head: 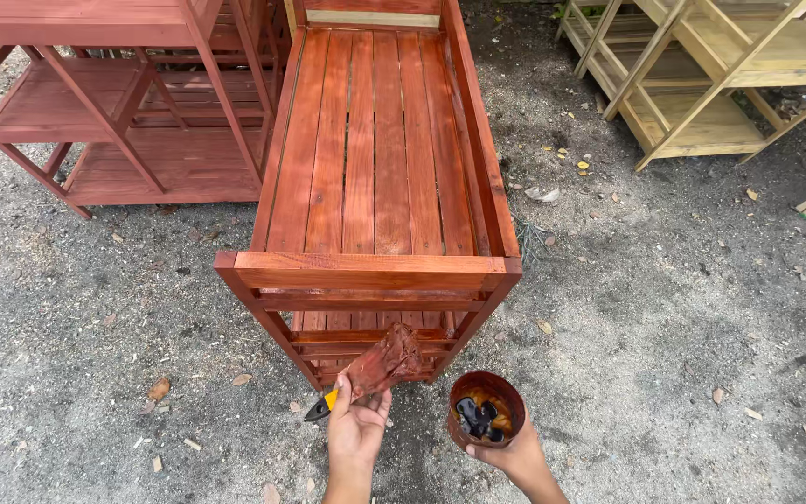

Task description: The person applies reddish-brown stain to a wooden shelving unit using a brush. They repeatedly dip the brush into a container and spread the stain across shelves and frame members, working from lower to upper sections.

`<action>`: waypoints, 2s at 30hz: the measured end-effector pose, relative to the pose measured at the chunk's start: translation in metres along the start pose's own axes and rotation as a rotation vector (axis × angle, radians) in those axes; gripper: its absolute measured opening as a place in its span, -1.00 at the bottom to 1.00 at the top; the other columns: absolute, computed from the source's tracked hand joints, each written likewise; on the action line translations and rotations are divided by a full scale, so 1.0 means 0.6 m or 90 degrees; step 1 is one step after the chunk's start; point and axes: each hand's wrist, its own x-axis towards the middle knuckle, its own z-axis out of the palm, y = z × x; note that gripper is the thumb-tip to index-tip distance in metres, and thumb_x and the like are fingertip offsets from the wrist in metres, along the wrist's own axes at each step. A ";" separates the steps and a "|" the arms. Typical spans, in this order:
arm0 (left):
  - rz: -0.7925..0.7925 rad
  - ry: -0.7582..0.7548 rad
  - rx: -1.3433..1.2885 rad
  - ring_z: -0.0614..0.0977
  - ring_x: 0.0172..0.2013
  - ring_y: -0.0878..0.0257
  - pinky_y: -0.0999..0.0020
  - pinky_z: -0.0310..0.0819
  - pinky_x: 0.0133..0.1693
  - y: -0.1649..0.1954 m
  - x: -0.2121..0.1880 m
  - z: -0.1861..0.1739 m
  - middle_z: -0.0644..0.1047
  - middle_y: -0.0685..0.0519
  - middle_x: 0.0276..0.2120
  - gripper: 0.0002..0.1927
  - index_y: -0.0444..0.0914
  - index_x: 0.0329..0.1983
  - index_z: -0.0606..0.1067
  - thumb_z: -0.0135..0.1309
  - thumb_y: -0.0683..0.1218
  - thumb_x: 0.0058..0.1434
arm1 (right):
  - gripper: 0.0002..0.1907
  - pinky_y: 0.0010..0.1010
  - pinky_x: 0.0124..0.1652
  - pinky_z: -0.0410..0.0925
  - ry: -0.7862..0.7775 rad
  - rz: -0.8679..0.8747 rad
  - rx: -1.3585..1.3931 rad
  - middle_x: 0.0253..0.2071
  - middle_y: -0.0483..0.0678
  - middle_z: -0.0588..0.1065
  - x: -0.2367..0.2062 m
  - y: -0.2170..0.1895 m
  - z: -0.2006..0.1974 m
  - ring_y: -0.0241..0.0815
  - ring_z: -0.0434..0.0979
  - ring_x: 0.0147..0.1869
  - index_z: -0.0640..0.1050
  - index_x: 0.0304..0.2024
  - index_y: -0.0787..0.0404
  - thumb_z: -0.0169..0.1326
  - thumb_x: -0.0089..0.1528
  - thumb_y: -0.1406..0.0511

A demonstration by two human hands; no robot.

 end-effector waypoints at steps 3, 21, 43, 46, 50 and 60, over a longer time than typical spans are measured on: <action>-0.013 -0.065 0.045 0.64 -0.06 0.07 0.04 0.59 0.03 -0.012 0.004 0.016 0.58 -0.02 -0.03 -0.71 -0.17 0.00 0.45 0.14 -0.04 0.24 | 0.09 -0.22 0.21 0.39 -0.003 -0.018 0.020 0.12 0.07 0.52 -0.011 -0.007 -0.023 -0.10 0.55 0.21 0.29 0.25 0.27 0.53 -0.30 0.38; 0.103 -0.003 0.060 0.66 -0.21 0.13 0.02 0.67 -0.14 -0.167 0.030 0.199 0.59 0.00 -0.24 -0.74 -0.29 -0.05 0.48 0.19 -0.19 0.20 | 0.05 -0.24 0.17 0.41 0.049 -0.032 -0.009 0.10 0.05 0.55 -0.009 -0.045 -0.164 -0.12 0.57 0.17 0.34 0.22 0.26 0.53 -0.30 0.38; 0.230 0.016 0.485 0.63 -0.39 0.26 0.34 0.67 -0.43 -0.138 0.005 0.280 0.59 -0.03 -0.31 -0.75 -0.40 -0.13 0.56 0.29 -0.22 0.14 | 0.04 -0.23 0.13 0.45 0.069 -0.062 0.007 0.08 0.05 0.55 0.012 -0.090 -0.222 -0.12 0.58 0.15 0.35 0.21 0.28 0.51 -0.31 0.37; 0.277 0.051 0.491 0.65 -0.36 0.27 0.33 0.68 -0.38 -0.106 -0.022 0.274 0.60 -0.01 -0.29 -0.73 -0.38 -0.09 0.56 0.28 -0.20 0.15 | 0.04 -0.25 0.14 0.42 0.086 -0.094 -0.010 0.08 0.05 0.55 0.020 -0.078 -0.219 -0.12 0.57 0.16 0.36 0.21 0.28 0.52 -0.32 0.37; 0.659 -0.028 0.685 0.69 -0.17 0.13 0.20 0.58 -0.06 -0.078 -0.084 0.266 0.69 -0.06 -0.17 -0.79 -0.37 -0.13 0.62 0.31 -0.19 0.19 | 0.01 -0.25 0.15 0.43 0.063 -0.082 -0.023 0.07 0.05 0.57 0.028 -0.081 -0.204 -0.11 0.59 0.15 0.38 0.19 0.28 0.52 -0.30 0.39; 0.841 -0.581 1.308 0.54 0.11 -0.24 -0.04 0.41 0.16 -0.085 -0.083 0.291 0.54 -0.19 0.09 -0.43 -0.28 0.05 0.52 0.18 -0.27 -0.14 | -0.02 -0.22 0.12 0.46 0.016 -0.094 0.035 0.07 0.06 0.55 0.033 -0.111 -0.171 -0.10 0.58 0.15 0.36 0.19 0.28 0.50 -0.27 0.40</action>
